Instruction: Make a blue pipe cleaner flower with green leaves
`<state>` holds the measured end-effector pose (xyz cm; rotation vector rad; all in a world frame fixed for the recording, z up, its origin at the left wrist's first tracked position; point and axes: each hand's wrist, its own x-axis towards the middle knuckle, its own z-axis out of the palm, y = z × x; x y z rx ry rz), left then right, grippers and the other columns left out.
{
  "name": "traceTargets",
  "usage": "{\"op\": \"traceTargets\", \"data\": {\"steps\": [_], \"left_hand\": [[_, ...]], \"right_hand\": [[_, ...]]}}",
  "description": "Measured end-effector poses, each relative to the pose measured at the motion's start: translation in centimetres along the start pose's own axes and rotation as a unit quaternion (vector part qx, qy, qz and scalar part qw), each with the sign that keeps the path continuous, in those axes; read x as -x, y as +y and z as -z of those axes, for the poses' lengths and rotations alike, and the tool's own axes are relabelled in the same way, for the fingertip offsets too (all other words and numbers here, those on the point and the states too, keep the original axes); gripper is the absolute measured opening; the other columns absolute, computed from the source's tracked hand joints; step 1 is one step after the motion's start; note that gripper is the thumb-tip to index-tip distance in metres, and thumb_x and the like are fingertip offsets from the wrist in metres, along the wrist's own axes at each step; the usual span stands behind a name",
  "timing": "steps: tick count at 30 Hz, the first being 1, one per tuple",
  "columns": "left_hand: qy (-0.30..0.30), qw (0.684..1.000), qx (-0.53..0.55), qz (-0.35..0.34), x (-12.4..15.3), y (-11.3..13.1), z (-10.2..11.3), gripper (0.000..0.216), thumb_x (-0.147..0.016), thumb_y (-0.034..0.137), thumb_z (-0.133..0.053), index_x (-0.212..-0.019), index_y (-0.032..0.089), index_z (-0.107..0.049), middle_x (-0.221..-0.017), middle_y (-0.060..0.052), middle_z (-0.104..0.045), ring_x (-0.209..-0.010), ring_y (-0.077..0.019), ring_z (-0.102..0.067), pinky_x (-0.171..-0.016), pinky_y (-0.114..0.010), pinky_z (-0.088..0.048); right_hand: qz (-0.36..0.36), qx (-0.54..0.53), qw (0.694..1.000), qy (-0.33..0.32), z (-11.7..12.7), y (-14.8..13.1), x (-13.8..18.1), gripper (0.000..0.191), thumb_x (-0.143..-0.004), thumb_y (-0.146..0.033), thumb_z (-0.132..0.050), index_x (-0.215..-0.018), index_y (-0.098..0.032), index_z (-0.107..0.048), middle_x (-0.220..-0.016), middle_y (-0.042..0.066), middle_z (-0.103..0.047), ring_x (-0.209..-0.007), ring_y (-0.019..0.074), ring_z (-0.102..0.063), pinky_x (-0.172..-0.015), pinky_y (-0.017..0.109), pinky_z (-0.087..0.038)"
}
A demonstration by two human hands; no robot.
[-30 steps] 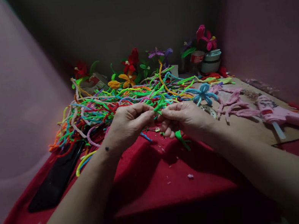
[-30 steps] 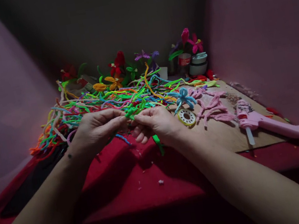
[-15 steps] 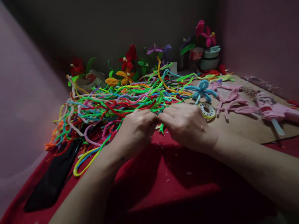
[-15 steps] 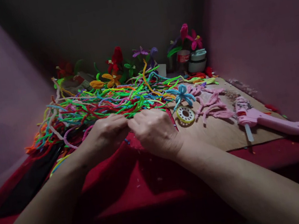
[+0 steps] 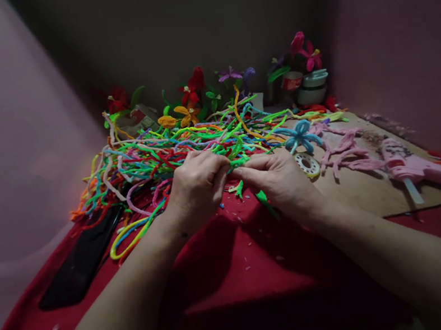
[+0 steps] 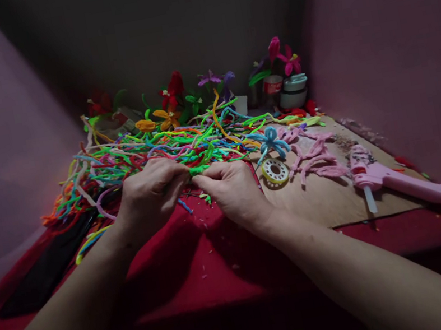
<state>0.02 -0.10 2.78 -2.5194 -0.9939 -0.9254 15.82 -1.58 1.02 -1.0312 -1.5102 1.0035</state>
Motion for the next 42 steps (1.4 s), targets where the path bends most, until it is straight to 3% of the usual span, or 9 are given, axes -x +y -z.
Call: {"op": "traceTargets", "data": {"steps": [6,11,15,19,30,35,37,40,42], "left_hand": [[-0.070,0.991,-0.095,-0.057,0.1,-0.9,-0.4,0.023,-0.085,0.015,-0.042,-0.066,0.015,-0.054,-0.061,-0.001,-0.054,-0.059,-0.0129,-0.049,-0.073,-0.029,-0.041],[-0.121,0.987,-0.070,-0.078,0.1,-0.9,-0.2,0.021,-0.085,0.014,-0.041,-0.071,0.015,-0.056,-0.064,-0.001,-0.057,-0.062,-0.0131,-0.051,-0.073,-0.029,-0.041],[-0.145,0.981,-0.045,-0.117,0.1,-0.7,-0.1,0.021,-0.085,0.012,-0.039,-0.075,0.016,-0.058,-0.065,-0.001,-0.058,-0.060,-0.0118,-0.050,-0.076,-0.030,-0.040],[-0.132,0.980,-0.062,-0.133,0.2,-0.6,0.1,0.024,-0.083,0.008,-0.038,-0.073,0.016,-0.059,-0.064,-0.002,-0.059,-0.059,-0.0122,-0.051,-0.079,-0.033,-0.040],[-0.127,0.981,-0.084,-0.120,0.0,-0.1,0.3,0.022,-0.084,0.012,-0.039,-0.086,0.015,-0.061,-0.076,-0.004,-0.063,-0.071,-0.0147,-0.057,-0.094,-0.040,-0.035],[0.090,0.991,-0.031,0.097,-0.1,1.2,1.3,0.017,-0.084,0.029,-0.049,-0.084,0.016,-0.060,-0.080,-0.006,-0.062,-0.078,-0.0179,-0.056,-0.076,-0.033,-0.043],[0.055,0.967,0.106,0.227,-0.2,1.5,1.0,0.023,-0.082,0.035,-0.051,-0.072,0.015,-0.059,-0.065,-0.002,-0.058,-0.061,-0.0131,-0.051,-0.059,-0.026,-0.041],[-0.065,0.868,0.345,0.353,-0.4,1.4,-0.2,0.032,-0.078,0.041,-0.055,-0.060,0.014,-0.056,-0.051,0.003,-0.048,-0.046,-0.0077,-0.040,-0.045,-0.022,-0.031],[-0.045,0.814,0.425,0.392,-0.4,1.1,-0.8,0.035,-0.074,0.040,-0.059,-0.053,0.013,-0.052,-0.046,0.004,-0.042,-0.043,-0.0058,-0.035,-0.043,-0.021,-0.027]], "right_hand": [[0.070,0.169,0.983,0.018,0.3,-0.2,0.4,0.036,-0.080,-0.026,-0.050,-0.047,-0.014,-0.056,-0.044,-0.002,-0.042,-0.047,0.0090,-0.039,-0.049,0.024,-0.031],[0.201,0.229,0.948,0.092,1.0,0.0,-0.4,0.016,-0.076,-0.022,-0.055,-0.078,-0.014,-0.069,-0.079,0.006,-0.061,-0.079,0.0173,-0.054,-0.072,0.028,-0.040],[-0.005,0.091,0.991,-0.103,1.5,0.4,-1.3,0.022,-0.075,-0.028,-0.056,-0.063,-0.013,-0.067,-0.059,0.002,-0.061,-0.058,0.0130,-0.054,-0.057,0.025,-0.041],[-0.162,-0.113,0.970,-0.142,1.5,1.0,-1.6,0.017,-0.061,-0.027,-0.069,-0.058,-0.011,-0.065,-0.049,0.002,-0.059,-0.045,0.0093,-0.048,-0.047,0.023,-0.038],[-0.161,-0.038,0.980,-0.108,0.9,0.6,-1.1,0.014,-0.060,-0.010,-0.059,-0.046,-0.013,-0.060,-0.045,0.001,-0.057,-0.041,0.0076,-0.046,-0.044,0.021,-0.036],[-0.094,-0.084,0.992,0.011,1.0,1.0,-1.4,0.008,-0.063,-0.017,-0.060,-0.057,-0.014,-0.061,-0.053,0.000,-0.060,-0.051,0.0104,-0.054,-0.055,0.024,-0.043],[-0.070,-0.093,0.992,0.038,1.0,1.2,-1.3,0.007,-0.064,-0.019,-0.060,-0.060,-0.014,-0.061,-0.055,0.000,-0.059,-0.052,0.0103,-0.053,-0.056,0.024,-0.042],[-0.059,-0.100,0.993,0.033,0.6,1.1,-1.0,0.007,-0.064,-0.018,-0.060,-0.059,-0.014,-0.059,-0.052,-0.002,-0.057,-0.049,0.0092,-0.050,-0.053,0.023,-0.040],[-0.077,-0.105,0.991,0.009,0.3,0.9,-0.7,0.010,-0.063,-0.017,-0.062,-0.054,-0.014,-0.057,-0.049,-0.003,-0.055,-0.048,0.0086,-0.049,-0.052,0.023,-0.039]]}}
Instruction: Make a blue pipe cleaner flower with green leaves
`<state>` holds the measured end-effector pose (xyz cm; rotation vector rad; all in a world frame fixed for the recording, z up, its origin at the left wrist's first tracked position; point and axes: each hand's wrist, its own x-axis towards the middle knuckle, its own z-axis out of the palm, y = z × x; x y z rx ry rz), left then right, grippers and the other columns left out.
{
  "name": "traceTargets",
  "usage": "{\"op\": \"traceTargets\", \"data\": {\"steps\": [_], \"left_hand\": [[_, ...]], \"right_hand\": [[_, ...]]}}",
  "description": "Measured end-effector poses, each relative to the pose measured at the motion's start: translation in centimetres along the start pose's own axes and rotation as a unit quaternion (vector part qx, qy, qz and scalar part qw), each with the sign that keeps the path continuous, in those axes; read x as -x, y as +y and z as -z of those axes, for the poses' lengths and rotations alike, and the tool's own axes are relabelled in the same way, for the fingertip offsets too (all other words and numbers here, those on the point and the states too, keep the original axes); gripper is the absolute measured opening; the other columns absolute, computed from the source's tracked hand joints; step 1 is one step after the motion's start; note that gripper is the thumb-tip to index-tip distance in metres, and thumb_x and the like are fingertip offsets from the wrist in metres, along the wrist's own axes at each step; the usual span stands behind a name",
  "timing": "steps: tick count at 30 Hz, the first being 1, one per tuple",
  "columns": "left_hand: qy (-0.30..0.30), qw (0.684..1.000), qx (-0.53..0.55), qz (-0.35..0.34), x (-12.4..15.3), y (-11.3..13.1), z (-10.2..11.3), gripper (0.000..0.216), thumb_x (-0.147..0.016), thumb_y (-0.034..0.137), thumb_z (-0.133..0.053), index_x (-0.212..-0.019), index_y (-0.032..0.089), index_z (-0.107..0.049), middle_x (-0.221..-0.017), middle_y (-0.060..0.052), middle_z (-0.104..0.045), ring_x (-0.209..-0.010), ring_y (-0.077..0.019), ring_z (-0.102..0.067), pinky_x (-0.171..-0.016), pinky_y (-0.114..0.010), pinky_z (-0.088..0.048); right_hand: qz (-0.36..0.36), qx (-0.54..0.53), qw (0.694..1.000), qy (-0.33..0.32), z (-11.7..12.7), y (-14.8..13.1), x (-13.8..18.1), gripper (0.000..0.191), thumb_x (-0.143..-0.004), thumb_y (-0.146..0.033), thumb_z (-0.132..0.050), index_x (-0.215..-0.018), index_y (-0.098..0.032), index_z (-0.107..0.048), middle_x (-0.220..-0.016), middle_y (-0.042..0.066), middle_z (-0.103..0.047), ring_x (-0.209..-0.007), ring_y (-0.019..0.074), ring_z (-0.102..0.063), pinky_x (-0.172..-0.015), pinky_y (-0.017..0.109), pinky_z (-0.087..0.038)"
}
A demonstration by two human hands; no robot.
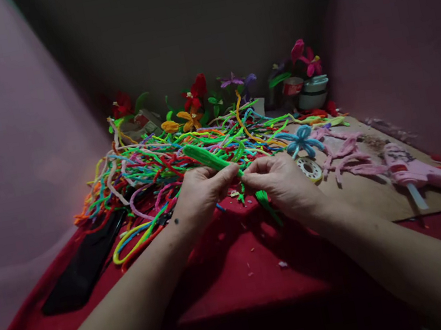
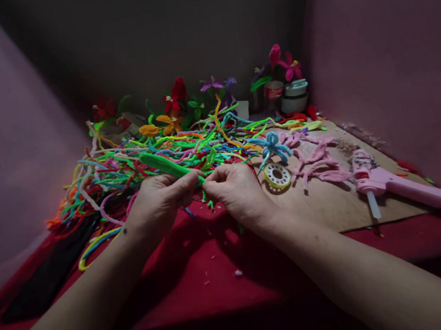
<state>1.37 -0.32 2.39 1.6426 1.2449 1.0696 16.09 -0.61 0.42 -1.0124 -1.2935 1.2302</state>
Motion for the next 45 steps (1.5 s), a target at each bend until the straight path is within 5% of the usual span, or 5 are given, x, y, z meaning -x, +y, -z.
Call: {"op": "traceTargets", "data": {"steps": [7,13,26,36,45], "left_hand": [[-0.029,0.992,0.117,0.041,-0.4,-0.7,0.4,0.035,-0.069,0.034,-0.066,-0.048,0.013,-0.049,-0.044,0.004,-0.043,-0.041,-0.0049,-0.035,-0.043,-0.021,-0.026],[-0.006,0.984,0.173,0.034,-0.4,-0.6,0.0,0.023,-0.068,0.031,-0.068,-0.061,0.013,-0.055,-0.049,0.005,-0.047,-0.041,-0.0042,-0.037,-0.041,-0.019,-0.026],[0.191,0.946,-0.207,-0.161,-0.6,-0.2,1.0,0.018,-0.069,0.029,-0.064,-0.060,0.014,-0.062,-0.053,0.004,-0.048,-0.052,-0.0073,-0.039,-0.049,-0.020,-0.031],[0.233,0.951,-0.149,-0.136,-1.4,0.3,2.1,0.021,-0.069,0.026,-0.064,-0.052,0.016,-0.055,-0.045,0.006,-0.039,-0.042,-0.0058,-0.032,-0.040,-0.021,-0.026],[0.197,0.977,-0.023,-0.077,-2.3,-0.2,3.4,0.018,-0.076,0.026,-0.055,-0.060,0.016,-0.055,-0.044,0.005,-0.044,-0.034,-0.0044,-0.034,-0.034,-0.019,-0.024]], "right_hand": [[-0.117,-0.205,0.965,-0.115,-0.2,0.5,-0.1,0.015,-0.061,-0.026,-0.069,-0.060,-0.013,-0.061,-0.055,0.001,-0.062,-0.052,0.0124,-0.057,-0.061,0.030,-0.048],[-0.142,-0.180,0.971,-0.071,-0.4,0.8,-0.1,0.016,-0.063,-0.019,-0.069,-0.056,-0.013,-0.056,-0.051,0.001,-0.061,-0.046,0.0101,-0.055,-0.051,0.024,-0.042],[-0.127,-0.020,0.989,-0.078,-1.0,-0.1,0.9,0.025,-0.073,-0.014,-0.058,-0.049,-0.014,-0.052,-0.042,-0.001,-0.055,-0.035,0.0063,-0.045,-0.040,0.020,-0.033],[-0.142,-0.006,0.983,-0.118,-0.9,-0.5,1.1,0.027,-0.074,-0.014,-0.057,-0.049,-0.014,-0.049,-0.040,-0.003,-0.051,-0.033,0.0052,-0.043,-0.038,0.019,-0.033],[-0.016,0.018,0.998,0.061,2.0,-0.9,-0.9,0.017,-0.071,-0.021,-0.061,-0.059,-0.017,-0.050,-0.043,-0.004,-0.051,-0.036,0.0065,-0.045,-0.039,0.019,-0.036]]}}
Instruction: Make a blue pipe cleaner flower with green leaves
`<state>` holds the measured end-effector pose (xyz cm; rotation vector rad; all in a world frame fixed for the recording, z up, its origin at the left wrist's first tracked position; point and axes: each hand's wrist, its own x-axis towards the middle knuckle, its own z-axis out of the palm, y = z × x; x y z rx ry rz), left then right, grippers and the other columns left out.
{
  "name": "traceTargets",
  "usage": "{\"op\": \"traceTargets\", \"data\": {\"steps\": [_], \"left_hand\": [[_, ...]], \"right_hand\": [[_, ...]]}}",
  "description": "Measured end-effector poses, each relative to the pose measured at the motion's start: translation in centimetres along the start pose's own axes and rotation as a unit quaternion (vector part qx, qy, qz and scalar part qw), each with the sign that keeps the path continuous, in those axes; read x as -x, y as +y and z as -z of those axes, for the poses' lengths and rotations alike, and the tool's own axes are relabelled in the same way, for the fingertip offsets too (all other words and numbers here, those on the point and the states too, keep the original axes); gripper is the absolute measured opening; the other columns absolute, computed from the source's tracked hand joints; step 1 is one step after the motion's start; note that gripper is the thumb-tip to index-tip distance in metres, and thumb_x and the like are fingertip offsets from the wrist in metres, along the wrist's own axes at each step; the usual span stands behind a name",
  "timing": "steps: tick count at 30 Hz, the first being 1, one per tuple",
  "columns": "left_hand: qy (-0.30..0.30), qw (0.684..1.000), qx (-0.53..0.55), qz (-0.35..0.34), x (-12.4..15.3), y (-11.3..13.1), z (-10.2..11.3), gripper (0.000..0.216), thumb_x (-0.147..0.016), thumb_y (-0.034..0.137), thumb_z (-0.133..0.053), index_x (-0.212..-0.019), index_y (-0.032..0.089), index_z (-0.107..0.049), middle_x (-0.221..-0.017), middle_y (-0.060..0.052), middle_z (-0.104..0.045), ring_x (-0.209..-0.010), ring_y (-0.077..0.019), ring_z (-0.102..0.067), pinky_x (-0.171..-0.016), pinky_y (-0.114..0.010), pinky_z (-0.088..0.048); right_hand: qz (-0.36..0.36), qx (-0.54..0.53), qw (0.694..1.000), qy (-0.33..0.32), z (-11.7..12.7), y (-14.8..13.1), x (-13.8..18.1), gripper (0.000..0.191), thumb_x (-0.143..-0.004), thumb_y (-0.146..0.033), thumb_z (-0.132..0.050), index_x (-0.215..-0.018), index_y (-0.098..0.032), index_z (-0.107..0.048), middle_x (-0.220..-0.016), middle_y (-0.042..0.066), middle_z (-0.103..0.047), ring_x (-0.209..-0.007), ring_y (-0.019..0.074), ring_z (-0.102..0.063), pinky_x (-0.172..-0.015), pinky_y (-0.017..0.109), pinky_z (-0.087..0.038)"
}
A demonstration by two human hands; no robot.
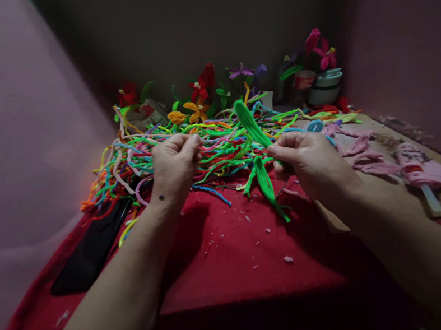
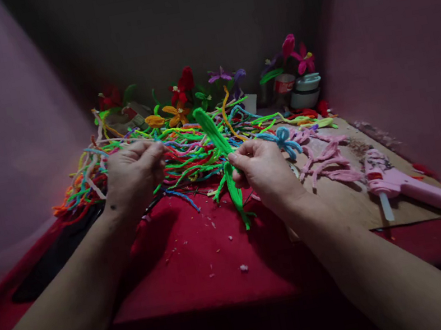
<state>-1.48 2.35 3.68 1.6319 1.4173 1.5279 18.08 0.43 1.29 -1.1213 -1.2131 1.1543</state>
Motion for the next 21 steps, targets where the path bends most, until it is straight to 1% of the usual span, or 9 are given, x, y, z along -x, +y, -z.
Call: {"op": "traceTargets", "data": {"steps": [3,5,8,11,13,14,15,17,21], "left_hand": [[-0.104,0.993,-0.051,0.023,0.8,-0.4,-1.0,0.026,-0.074,0.028,-0.056,-0.052,0.015,-0.051,-0.040,0.006,-0.042,-0.036,-0.0042,-0.032,-0.037,-0.019,-0.025],[-0.162,0.983,-0.078,0.026,1.5,-0.7,-1.7,0.027,-0.074,0.029,-0.055,-0.051,0.015,-0.052,-0.041,0.005,-0.044,-0.037,-0.0047,-0.034,-0.039,-0.019,-0.026],[-0.212,0.972,-0.091,0.039,2.0,-0.8,-2.3,0.023,-0.073,0.029,-0.055,-0.055,0.014,-0.056,-0.043,0.005,-0.045,-0.038,-0.0053,-0.036,-0.039,-0.018,-0.026],[-0.248,0.963,-0.043,0.092,2.0,-0.7,-2.1,0.022,-0.074,0.032,-0.055,-0.061,0.014,-0.058,-0.044,0.005,-0.045,-0.038,-0.0055,-0.035,-0.038,-0.019,-0.026],[-0.309,0.942,0.014,0.128,1.9,-0.6,-1.8,0.024,-0.074,0.035,-0.057,-0.063,0.014,-0.058,-0.045,0.004,-0.046,-0.038,-0.0059,-0.037,-0.039,-0.019,-0.027],[-0.334,0.931,0.037,0.140,1.9,-0.6,-1.7,0.025,-0.074,0.036,-0.058,-0.062,0.014,-0.057,-0.047,0.004,-0.047,-0.039,-0.0062,-0.038,-0.040,-0.020,-0.029],[-0.350,0.923,0.055,0.148,2.0,-0.6,-1.7,0.025,-0.074,0.036,-0.059,-0.062,0.014,-0.057,-0.048,0.003,-0.048,-0.040,-0.0064,-0.040,-0.041,-0.020,-0.029],[-0.357,0.918,0.070,0.161,2.1,-0.6,-1.7,0.024,-0.072,0.035,-0.062,-0.065,0.013,-0.057,-0.049,0.003,-0.049,-0.042,-0.0064,-0.041,-0.042,-0.020,-0.029],[-0.351,0.917,0.069,0.176,2.4,-0.8,-2.1,0.024,-0.070,0.035,-0.066,-0.063,0.013,-0.058,-0.048,0.003,-0.049,-0.041,-0.0062,-0.039,-0.041,-0.020,-0.028]], "right_hand": [[-0.002,0.043,0.999,0.017,0.2,0.0,-0.2,0.017,-0.073,-0.022,-0.059,-0.060,-0.017,-0.050,-0.043,-0.003,-0.052,-0.036,0.0072,-0.047,-0.038,0.020,-0.036],[-0.012,0.057,0.998,0.018,0.1,0.1,-0.2,0.017,-0.074,-0.023,-0.058,-0.061,-0.018,-0.049,-0.043,-0.003,-0.053,-0.035,0.0076,-0.047,-0.037,0.020,-0.035],[-0.043,0.056,0.997,0.013,-0.2,0.2,0.2,0.016,-0.077,-0.022,-0.054,-0.063,-0.019,-0.046,-0.041,-0.003,-0.053,-0.032,0.0085,-0.046,-0.036,0.020,-0.034],[-0.063,0.083,0.995,-0.011,-1.0,0.4,1.2,0.014,-0.079,-0.021,-0.049,-0.066,-0.019,-0.046,-0.041,-0.003,-0.053,-0.032,0.0087,-0.045,-0.036,0.020,-0.033],[-0.072,0.130,0.987,-0.054,-1.6,0.6,2.1,0.013,-0.079,-0.019,-0.047,-0.067,-0.019,-0.046,-0.040,-0.003,-0.052,-0.035,0.0095,-0.047,-0.038,0.020,-0.033],[-0.057,0.156,0.983,-0.073,-1.9,0.8,2.5,0.012,-0.079,-0.019,-0.048,-0.067,-0.019,-0.046,-0.041,-0.003,-0.053,-0.037,0.0100,-0.049,-0.040,0.020,-0.034],[-0.038,0.181,0.979,-0.082,-2.2,0.9,2.8,0.013,-0.079,-0.020,-0.047,-0.067,-0.019,-0.046,-0.043,-0.002,-0.054,-0.039,0.0104,-0.050,-0.041,0.021,-0.034],[-0.006,0.209,0.975,-0.078,-2.5,1.3,3.2,0.013,-0.080,-0.021,-0.047,-0.067,-0.019,-0.047,-0.046,-0.001,-0.056,-0.042,0.0110,-0.052,-0.045,0.022,-0.035],[0.001,0.215,0.973,-0.083,-2.4,1.5,3.2,0.013,-0.078,-0.024,-0.048,-0.066,-0.019,-0.049,-0.047,0.000,-0.056,-0.044,0.0123,-0.052,-0.047,0.023,-0.033]]}}
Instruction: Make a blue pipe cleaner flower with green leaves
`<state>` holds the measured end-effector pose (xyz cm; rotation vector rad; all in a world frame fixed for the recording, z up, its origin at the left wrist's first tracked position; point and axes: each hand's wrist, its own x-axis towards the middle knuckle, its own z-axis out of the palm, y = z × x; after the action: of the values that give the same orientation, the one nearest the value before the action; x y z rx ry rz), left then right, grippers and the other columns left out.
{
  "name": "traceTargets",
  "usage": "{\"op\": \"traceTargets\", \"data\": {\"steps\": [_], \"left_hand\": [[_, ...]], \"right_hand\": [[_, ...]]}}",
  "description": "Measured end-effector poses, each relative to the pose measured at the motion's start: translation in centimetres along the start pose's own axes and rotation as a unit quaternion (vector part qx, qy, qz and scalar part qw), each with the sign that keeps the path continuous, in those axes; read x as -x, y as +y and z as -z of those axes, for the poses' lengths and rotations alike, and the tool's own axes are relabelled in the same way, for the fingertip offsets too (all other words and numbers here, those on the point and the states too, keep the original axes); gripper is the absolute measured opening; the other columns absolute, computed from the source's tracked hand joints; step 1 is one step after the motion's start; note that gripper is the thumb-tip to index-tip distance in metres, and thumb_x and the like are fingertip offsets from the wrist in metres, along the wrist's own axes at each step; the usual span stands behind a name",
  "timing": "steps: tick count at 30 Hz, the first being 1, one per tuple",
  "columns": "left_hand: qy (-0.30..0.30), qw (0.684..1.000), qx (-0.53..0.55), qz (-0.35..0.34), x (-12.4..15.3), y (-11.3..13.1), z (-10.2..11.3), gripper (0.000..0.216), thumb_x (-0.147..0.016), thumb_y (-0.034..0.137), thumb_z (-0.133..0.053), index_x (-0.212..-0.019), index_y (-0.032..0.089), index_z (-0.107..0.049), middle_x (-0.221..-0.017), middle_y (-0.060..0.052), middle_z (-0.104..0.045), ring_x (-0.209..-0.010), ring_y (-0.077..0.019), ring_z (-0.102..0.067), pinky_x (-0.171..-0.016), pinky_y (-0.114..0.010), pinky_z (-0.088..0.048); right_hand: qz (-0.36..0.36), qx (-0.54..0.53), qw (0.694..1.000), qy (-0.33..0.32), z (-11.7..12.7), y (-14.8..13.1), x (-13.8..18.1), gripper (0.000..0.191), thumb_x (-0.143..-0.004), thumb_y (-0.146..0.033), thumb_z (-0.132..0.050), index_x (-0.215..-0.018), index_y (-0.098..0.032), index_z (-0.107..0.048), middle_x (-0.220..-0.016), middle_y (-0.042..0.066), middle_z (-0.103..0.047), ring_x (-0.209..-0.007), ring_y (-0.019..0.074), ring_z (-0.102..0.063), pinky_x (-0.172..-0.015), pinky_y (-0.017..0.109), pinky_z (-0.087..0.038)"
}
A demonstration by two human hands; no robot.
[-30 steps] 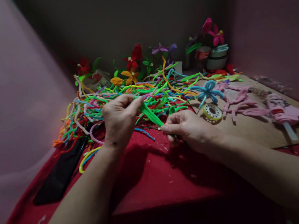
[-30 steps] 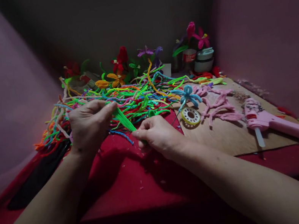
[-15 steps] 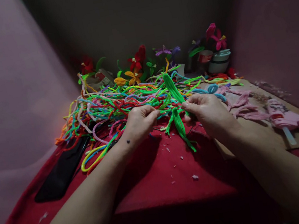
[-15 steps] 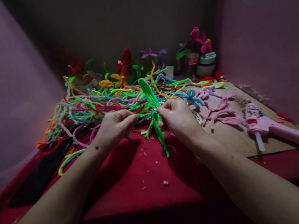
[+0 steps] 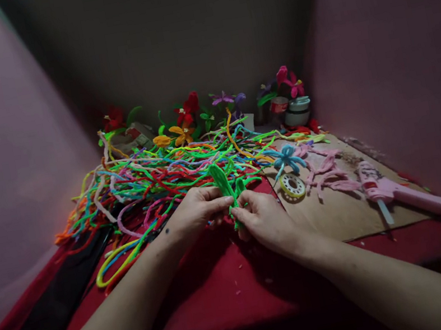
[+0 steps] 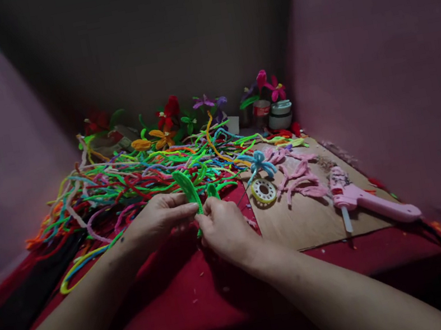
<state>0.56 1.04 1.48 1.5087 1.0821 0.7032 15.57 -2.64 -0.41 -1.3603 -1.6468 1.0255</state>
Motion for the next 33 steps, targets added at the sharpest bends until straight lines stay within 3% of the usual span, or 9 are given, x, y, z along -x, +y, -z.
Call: {"op": "traceTargets", "data": {"steps": [4,7,11,15,18,22,25,29,33], "left_hand": [[0.024,1.000,0.008,-0.015,-0.1,0.1,0.3,0.024,-0.070,0.035,-0.065,-0.062,0.013,-0.060,-0.049,0.003,-0.050,-0.042,-0.0060,-0.041,-0.042,-0.019,-0.030],[0.097,0.995,0.015,-0.015,-0.2,0.3,1.1,0.024,-0.071,0.037,-0.064,-0.070,0.013,-0.063,-0.051,0.002,-0.052,-0.041,-0.0056,-0.041,-0.040,-0.018,-0.030],[0.163,0.986,0.021,-0.009,-0.3,0.7,1.7,0.022,-0.068,0.035,-0.065,-0.069,0.014,-0.062,-0.053,0.002,-0.055,-0.040,-0.0057,-0.041,-0.038,-0.018,-0.028],[0.140,0.986,-0.086,-0.028,-0.4,0.3,0.7,0.020,-0.070,0.034,-0.062,-0.068,0.014,-0.064,-0.050,0.002,-0.054,-0.043,-0.0080,-0.044,-0.044,-0.020,-0.033],[0.138,0.965,-0.208,-0.079,-0.9,-0.7,-0.7,0.016,-0.070,0.031,-0.062,-0.069,0.016,-0.067,-0.064,-0.001,-0.063,-0.058,-0.0125,-0.054,-0.058,-0.023,-0.040],[0.168,0.953,-0.223,-0.116,-1.1,-1.5,-2.2,0.016,-0.072,0.034,-0.060,-0.071,0.018,-0.064,-0.065,0.000,-0.062,-0.060,-0.0130,-0.054,-0.059,-0.023,-0.040],[0.131,0.980,-0.127,-0.082,-0.8,-0.8,-3.0,0.026,-0.076,0.041,-0.055,-0.067,0.017,-0.058,-0.053,0.004,-0.051,-0.046,-0.0088,-0.044,-0.048,-0.021,-0.035],[0.058,0.998,0.007,-0.020,-0.2,0.3,-3.9,0.029,-0.072,0.042,-0.060,-0.069,0.014,-0.058,-0.051,0.006,-0.045,-0.040,-0.0050,-0.035,-0.040,-0.019,-0.025],[0.077,0.993,0.087,0.005,-0.1,0.0,-4.2,0.026,-0.067,0.038,-0.067,-0.069,0.014,-0.058,-0.044,0.007,-0.041,-0.035,-0.0037,-0.032,-0.037,-0.018,-0.021]], "right_hand": [[0.006,-0.049,0.998,0.039,1.2,-0.1,-0.4,0.018,-0.075,-0.027,-0.051,-0.060,-0.019,-0.049,-0.050,-0.001,-0.052,-0.048,0.0111,-0.047,-0.049,0.024,-0.033],[0.033,-0.066,0.988,0.132,2.7,-0.1,-1.1,0.019,-0.072,-0.027,-0.053,-0.056,-0.017,-0.052,-0.054,-0.003,-0.048,-0.053,0.0102,-0.043,-0.054,0.024,-0.034],[0.033,-0.053,0.978,0.201,4.0,0.5,-1.9,0.023,-0.071,-0.029,-0.053,-0.052,-0.017,-0.051,-0.049,-0.004,-0.040,-0.049,0.0095,-0.035,-0.052,0.024,-0.030],[0.048,-0.095,0.970,0.220,4.2,1.4,-2.3,0.025,-0.072,-0.034,-0.053,-0.054,-0.018,-0.050,-0.047,-0.005,-0.037,-0.047,0.0094,-0.031,-0.048,0.024,-0.028],[0.055,-0.114,0.966,0.224,4.3,1.6,-2.5,0.024,-0.071,-0.035,-0.054,-0.054,-0.019,-0.049,-0.048,-0.004,-0.040,-0.048,0.0097,-0.032,-0.047,0.024,-0.028],[0.032,-0.120,0.973,0.194,4.3,1.3,-2.6,0.026,-0.072,-0.036,-0.053,-0.054,-0.019,-0.047,-0.047,-0.006,-0.037,-0.045,0.0087,-0.030,-0.045,0.024,-0.026],[0.007,-0.081,0.986,0.149,3.7,1.2,-2.3,0.026,-0.072,-0.036,-0.054,-0.054,-0.019,-0.048,-0.047,-0.005,-0.040,-0.044,0.0092,-0.033,-0.045,0.023,-0.026],[0.043,-0.058,0.993,0.097,2.6,1.5,-1.4,0.019,-0.071,-0.028,-0.052,-0.055,-0.018,-0.050,-0.051,-0.004,-0.045,-0.050,0.0101,-0.041,-0.048,0.022,-0.032],[0.043,-0.121,0.991,0.023,2.3,1.5,-0.5,0.011,-0.070,-0.022,-0.051,-0.065,-0.017,-0.059,-0.055,-0.004,-0.050,-0.049,0.0091,-0.042,-0.048,0.021,-0.034]]}}
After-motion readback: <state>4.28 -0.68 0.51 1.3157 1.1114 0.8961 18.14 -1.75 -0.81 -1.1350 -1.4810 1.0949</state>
